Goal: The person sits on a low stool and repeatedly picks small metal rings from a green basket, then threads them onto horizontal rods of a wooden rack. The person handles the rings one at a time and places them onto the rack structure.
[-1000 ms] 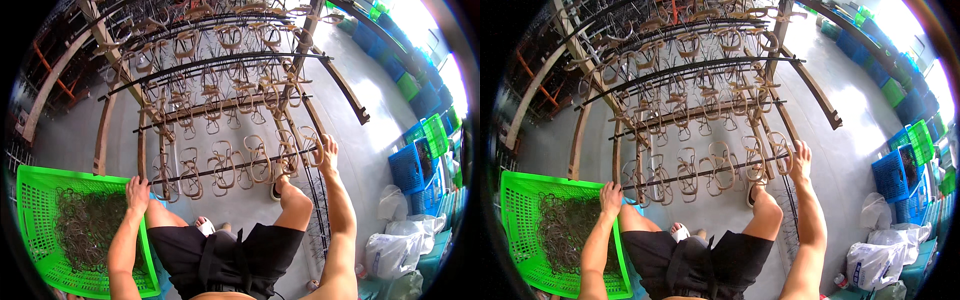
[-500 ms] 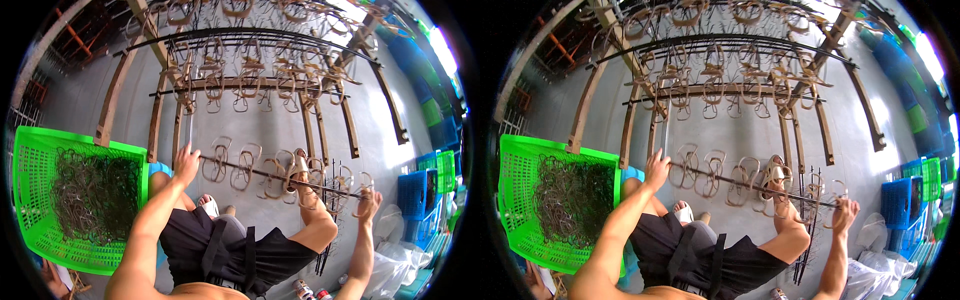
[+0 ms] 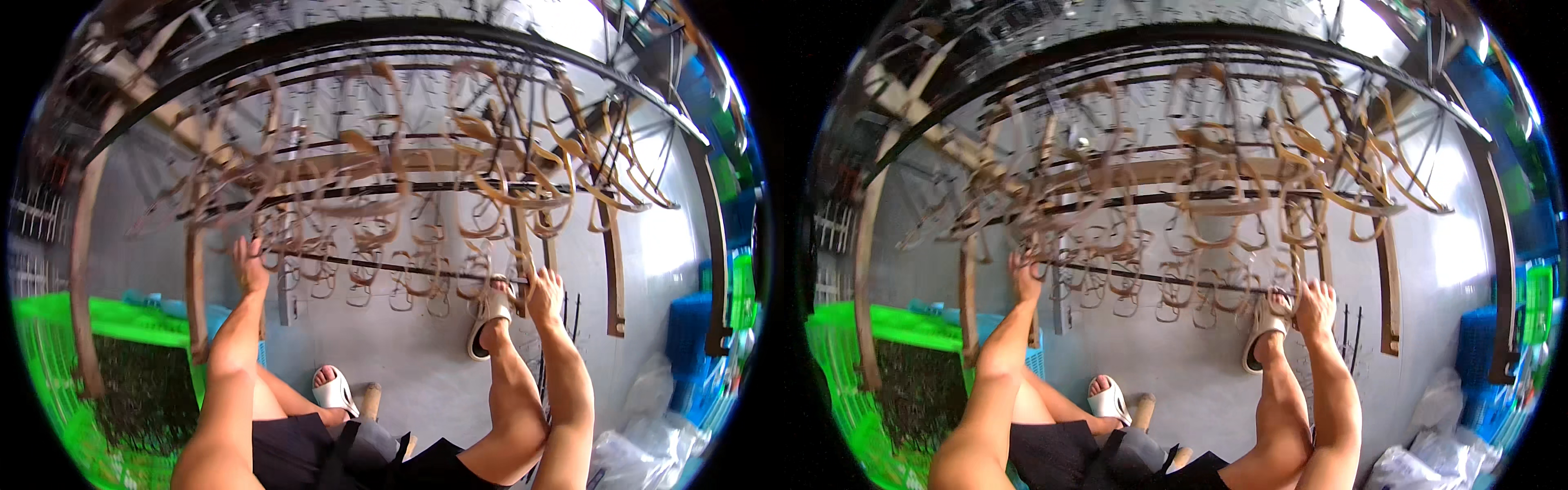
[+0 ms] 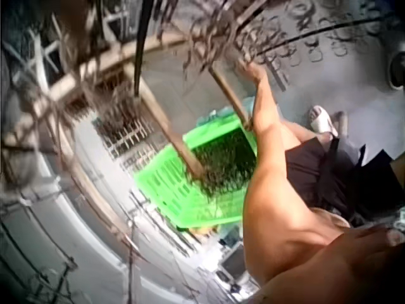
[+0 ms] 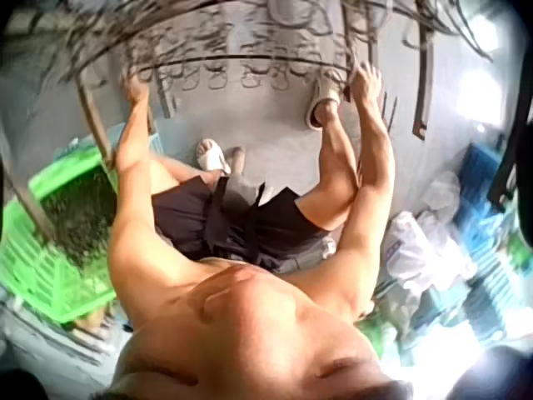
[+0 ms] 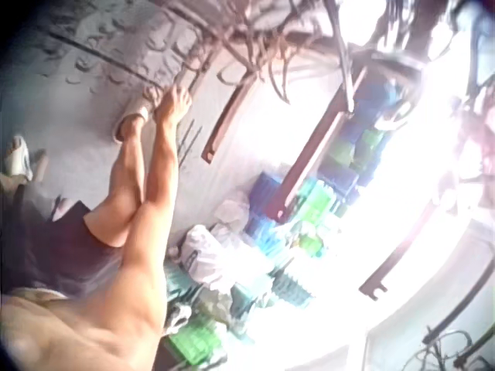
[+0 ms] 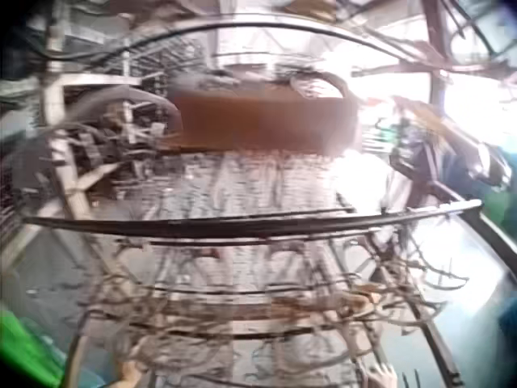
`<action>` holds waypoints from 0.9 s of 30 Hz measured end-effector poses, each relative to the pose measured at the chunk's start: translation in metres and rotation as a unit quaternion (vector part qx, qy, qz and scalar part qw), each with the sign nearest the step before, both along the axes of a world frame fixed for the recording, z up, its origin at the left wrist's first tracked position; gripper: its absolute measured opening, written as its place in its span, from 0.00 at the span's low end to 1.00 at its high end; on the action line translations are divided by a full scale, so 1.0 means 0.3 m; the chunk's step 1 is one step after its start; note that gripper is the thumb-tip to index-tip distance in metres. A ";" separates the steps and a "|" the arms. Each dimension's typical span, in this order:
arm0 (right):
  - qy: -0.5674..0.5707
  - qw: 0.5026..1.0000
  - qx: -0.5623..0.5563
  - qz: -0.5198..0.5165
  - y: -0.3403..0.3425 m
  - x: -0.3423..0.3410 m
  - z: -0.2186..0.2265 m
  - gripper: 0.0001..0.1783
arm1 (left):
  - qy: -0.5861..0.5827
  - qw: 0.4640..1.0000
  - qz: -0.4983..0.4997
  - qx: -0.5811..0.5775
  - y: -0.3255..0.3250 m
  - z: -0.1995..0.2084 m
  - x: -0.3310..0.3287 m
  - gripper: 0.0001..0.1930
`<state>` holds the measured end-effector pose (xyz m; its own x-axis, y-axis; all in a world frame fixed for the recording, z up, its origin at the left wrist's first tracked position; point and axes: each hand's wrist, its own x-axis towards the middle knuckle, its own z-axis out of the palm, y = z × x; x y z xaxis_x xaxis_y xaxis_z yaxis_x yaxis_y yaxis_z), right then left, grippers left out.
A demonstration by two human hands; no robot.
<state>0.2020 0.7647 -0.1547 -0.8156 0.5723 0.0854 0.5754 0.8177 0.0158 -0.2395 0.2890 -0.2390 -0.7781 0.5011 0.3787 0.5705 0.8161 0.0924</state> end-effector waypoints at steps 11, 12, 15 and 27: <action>0.118 0.991 0.066 0.009 0.286 -0.203 -0.087 0.12 | 0.004 0.997 0.063 -0.033 0.157 0.081 0.072 0.15; 0.139 0.989 0.045 0.005 0.296 -0.215 -0.105 0.13 | 0.059 0.998 0.031 -0.008 0.142 0.058 0.054 0.15; 0.098 0.993 0.024 -0.069 0.316 -0.237 -0.155 0.15 | 0.032 0.998 0.030 -0.046 0.118 0.014 0.010 0.15; 0.221 0.961 0.160 -0.041 0.225 -0.080 -0.114 0.19 | -0.132 0.981 0.101 0.101 0.173 0.021 0.058 0.22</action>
